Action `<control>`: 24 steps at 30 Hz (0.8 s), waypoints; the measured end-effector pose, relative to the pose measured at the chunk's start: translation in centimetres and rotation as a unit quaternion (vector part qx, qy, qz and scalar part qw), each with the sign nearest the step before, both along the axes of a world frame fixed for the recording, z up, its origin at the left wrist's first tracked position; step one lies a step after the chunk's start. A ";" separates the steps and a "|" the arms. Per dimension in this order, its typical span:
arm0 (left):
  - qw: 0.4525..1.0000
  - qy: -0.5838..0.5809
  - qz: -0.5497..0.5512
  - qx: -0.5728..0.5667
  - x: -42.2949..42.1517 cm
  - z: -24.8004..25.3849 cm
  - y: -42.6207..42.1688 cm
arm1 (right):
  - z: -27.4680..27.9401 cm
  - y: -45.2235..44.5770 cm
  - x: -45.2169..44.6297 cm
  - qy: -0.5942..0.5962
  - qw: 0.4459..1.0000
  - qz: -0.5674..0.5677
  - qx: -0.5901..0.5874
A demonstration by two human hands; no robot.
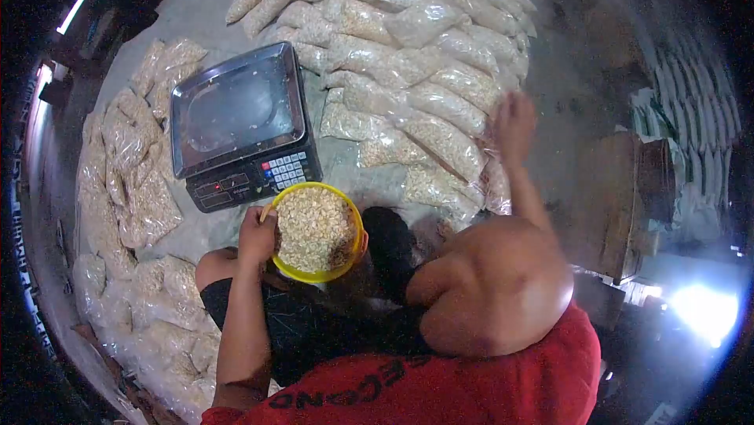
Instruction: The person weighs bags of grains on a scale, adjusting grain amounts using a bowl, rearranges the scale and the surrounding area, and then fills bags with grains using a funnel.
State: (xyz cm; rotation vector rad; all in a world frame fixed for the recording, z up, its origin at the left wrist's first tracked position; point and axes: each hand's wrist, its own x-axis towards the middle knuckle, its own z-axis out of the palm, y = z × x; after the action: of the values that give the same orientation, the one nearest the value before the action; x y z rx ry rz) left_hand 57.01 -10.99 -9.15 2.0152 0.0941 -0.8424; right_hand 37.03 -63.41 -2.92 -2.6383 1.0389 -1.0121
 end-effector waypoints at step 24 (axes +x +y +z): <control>0.997 0.043 0.008 -0.060 0.0 1.0 0.1 | 3.6 8.5 -1.4 -0.049 0.987 0.078 0.129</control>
State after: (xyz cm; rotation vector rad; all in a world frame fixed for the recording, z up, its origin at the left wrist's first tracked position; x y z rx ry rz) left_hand 56.99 -10.88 -8.16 1.8643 0.1064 -0.9033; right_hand 35.58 -54.88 0.72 -2.3929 0.8611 -0.8976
